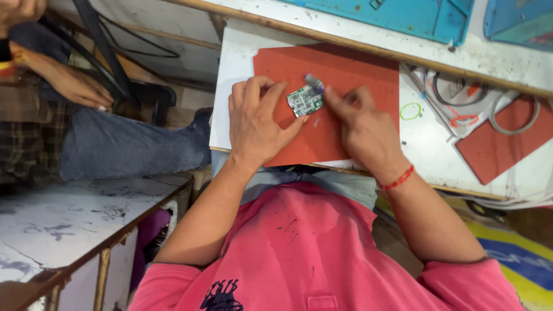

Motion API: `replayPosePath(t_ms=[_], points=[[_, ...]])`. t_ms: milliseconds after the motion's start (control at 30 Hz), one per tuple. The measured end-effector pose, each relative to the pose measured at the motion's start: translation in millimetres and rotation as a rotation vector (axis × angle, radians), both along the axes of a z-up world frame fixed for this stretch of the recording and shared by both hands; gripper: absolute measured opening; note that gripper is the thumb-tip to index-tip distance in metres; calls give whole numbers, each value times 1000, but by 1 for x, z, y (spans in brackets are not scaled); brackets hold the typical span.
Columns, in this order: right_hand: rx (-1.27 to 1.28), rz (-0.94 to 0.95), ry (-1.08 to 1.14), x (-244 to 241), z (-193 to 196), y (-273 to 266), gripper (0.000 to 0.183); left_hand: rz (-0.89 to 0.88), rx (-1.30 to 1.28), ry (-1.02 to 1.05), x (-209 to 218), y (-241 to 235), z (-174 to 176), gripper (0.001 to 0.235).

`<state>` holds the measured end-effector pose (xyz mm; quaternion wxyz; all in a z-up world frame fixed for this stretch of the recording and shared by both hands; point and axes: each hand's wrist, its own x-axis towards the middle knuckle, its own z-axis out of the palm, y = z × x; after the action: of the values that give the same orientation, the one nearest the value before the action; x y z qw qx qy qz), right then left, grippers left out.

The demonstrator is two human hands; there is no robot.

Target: The person cleans a small green circuit board using a purple toothbrush. They hold the board on a red mat and scrub various components and surfaces with the brush. The person repeatedly scrubs the same areas and flips the board to clean different sides.

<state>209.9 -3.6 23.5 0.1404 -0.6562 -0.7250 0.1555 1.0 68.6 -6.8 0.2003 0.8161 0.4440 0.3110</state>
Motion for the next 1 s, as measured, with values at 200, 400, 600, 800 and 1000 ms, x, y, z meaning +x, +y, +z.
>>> replayPosePath(t_ms=[200,400,600,800,1000], points=[[11,-39,-26,-6,-4,3,50,-9,-29,-16,-4,2,-6,54],[-15,50,81,3,-6,-14,53,-26,-3,-42,-7,3,-1,45],[77,-54,-45,-4,-22,-14,54,-40,-12,-37,-10,-1,-5,45],[27,-113,-71,-13,-18,-10,45,-26,32,-21,-8,-8,-5,45],[-34,-28,32,-11,-12,-21,51,-25,32,-12,-9,-9,-3,45]])
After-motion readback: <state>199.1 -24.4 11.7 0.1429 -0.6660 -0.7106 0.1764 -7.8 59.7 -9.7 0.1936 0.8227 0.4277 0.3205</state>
